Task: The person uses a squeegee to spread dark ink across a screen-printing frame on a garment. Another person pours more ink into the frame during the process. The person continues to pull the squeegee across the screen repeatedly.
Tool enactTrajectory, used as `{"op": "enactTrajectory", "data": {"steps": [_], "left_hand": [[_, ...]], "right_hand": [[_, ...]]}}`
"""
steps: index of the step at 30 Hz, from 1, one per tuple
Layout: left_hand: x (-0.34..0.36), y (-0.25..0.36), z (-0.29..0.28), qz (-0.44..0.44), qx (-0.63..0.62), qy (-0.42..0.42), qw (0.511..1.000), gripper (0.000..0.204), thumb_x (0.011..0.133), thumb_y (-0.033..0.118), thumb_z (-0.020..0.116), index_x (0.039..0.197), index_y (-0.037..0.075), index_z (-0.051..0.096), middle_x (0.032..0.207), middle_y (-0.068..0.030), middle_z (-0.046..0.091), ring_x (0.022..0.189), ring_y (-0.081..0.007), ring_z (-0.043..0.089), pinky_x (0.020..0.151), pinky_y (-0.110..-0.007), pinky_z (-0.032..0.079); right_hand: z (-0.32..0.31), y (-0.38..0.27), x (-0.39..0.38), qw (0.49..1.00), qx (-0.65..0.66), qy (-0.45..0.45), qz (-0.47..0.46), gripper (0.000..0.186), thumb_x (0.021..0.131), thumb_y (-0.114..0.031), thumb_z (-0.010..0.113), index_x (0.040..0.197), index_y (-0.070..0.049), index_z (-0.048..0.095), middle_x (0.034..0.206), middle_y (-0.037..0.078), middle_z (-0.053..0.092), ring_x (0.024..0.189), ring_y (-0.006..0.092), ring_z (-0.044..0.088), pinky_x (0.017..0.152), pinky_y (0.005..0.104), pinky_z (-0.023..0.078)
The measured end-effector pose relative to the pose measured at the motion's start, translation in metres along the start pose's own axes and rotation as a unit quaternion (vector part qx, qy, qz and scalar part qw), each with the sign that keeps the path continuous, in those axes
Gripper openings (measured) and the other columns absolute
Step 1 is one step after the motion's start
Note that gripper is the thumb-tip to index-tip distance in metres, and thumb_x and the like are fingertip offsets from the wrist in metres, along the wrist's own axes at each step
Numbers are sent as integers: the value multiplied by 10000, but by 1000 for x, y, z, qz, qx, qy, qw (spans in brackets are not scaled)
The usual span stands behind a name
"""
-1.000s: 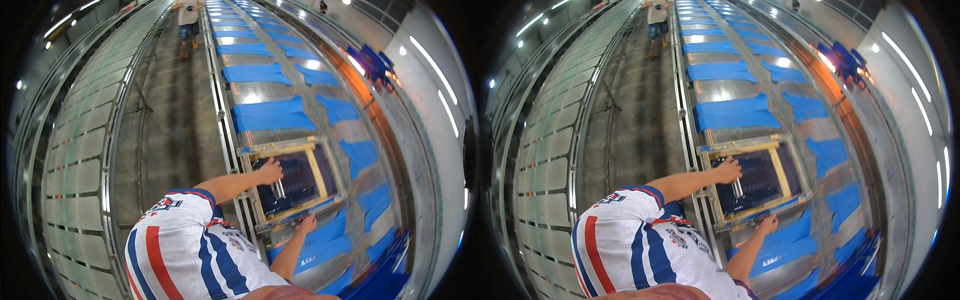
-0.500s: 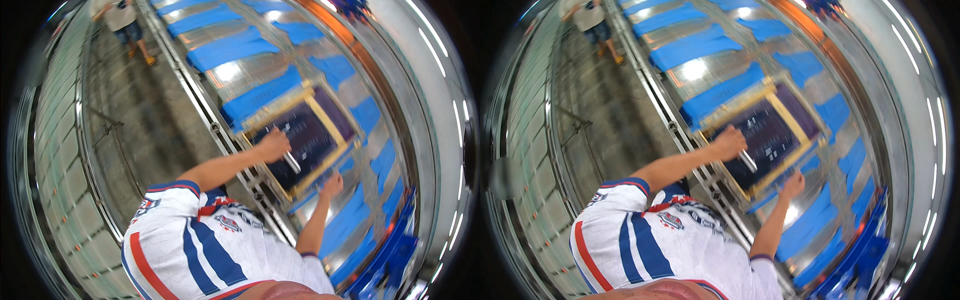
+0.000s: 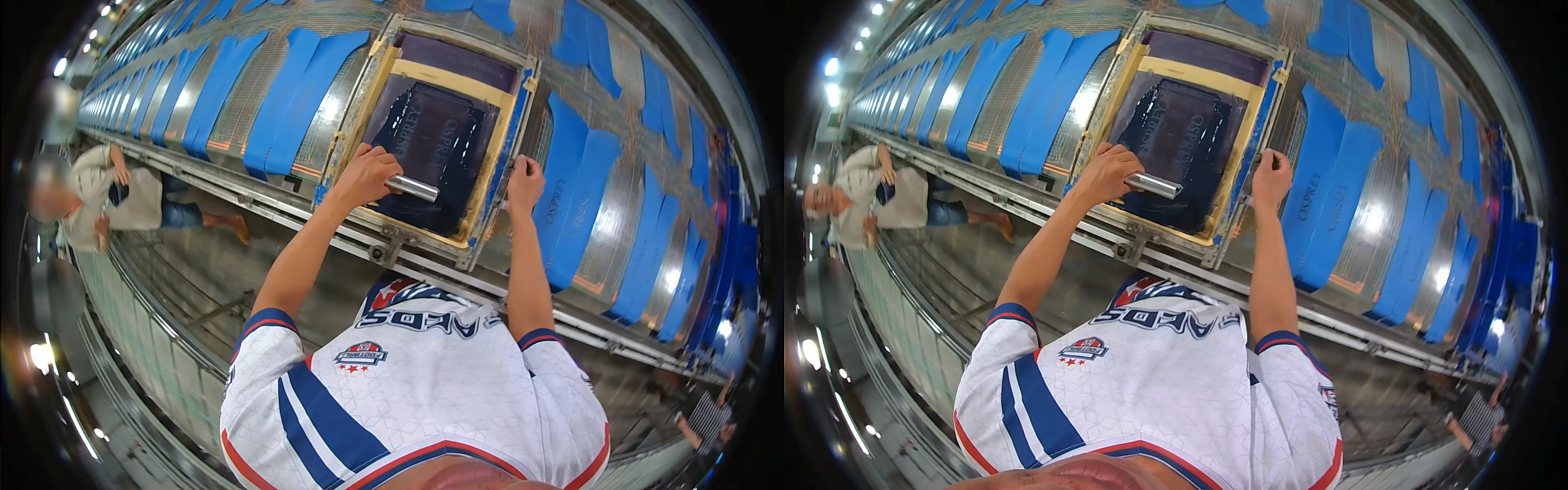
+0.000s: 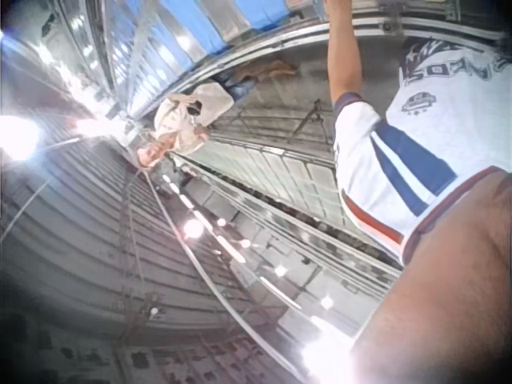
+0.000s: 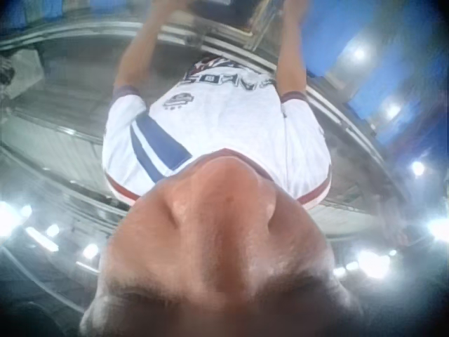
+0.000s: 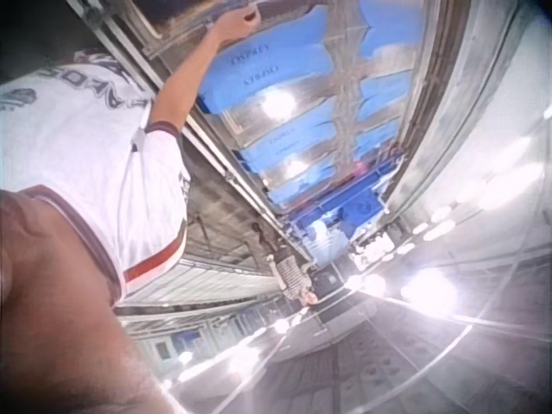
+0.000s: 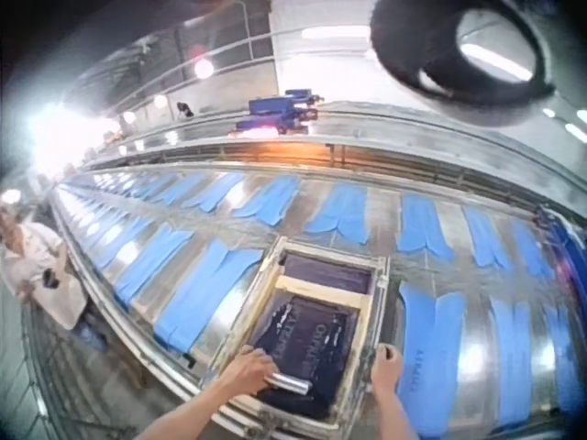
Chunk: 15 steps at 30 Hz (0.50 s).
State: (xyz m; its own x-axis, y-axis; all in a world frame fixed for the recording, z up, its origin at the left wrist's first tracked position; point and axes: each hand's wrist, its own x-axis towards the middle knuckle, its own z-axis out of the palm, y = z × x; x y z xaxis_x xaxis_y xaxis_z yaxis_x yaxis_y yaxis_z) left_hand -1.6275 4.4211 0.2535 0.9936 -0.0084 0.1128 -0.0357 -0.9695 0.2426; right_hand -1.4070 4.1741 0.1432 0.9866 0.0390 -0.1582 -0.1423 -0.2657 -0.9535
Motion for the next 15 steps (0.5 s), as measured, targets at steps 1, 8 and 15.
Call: {"op": "enactTrajectory", "data": {"steps": [1,8,15], "left_hand": [[4,2,-1,22,-8,-10,1000,276,639,117,832,889,137,714,930,13,674,958,-207,613,889,-366,403],[19,6,-2,62,-23,-37,997,333,625,49,801,940,117,717,982,-3,695,922,-217,633,859,-373,425],[21,22,-6,61,-80,-41,994,241,650,70,785,878,111,722,871,-6,717,804,-215,659,789,-370,436]], "right_hand": [[-9,-1,1,1000,-15,5,21,339,975,-327,642,1095,-19,718,980,93,710,892,249,652,811,411,503],[-19,-6,8,999,-52,8,8,325,1001,-339,633,1115,-44,711,843,48,612,753,170,543,699,390,441],[-41,-5,16,988,-150,-22,25,382,1006,-353,608,1272,-83,658,1069,113,693,931,277,654,838,422,511]]}}
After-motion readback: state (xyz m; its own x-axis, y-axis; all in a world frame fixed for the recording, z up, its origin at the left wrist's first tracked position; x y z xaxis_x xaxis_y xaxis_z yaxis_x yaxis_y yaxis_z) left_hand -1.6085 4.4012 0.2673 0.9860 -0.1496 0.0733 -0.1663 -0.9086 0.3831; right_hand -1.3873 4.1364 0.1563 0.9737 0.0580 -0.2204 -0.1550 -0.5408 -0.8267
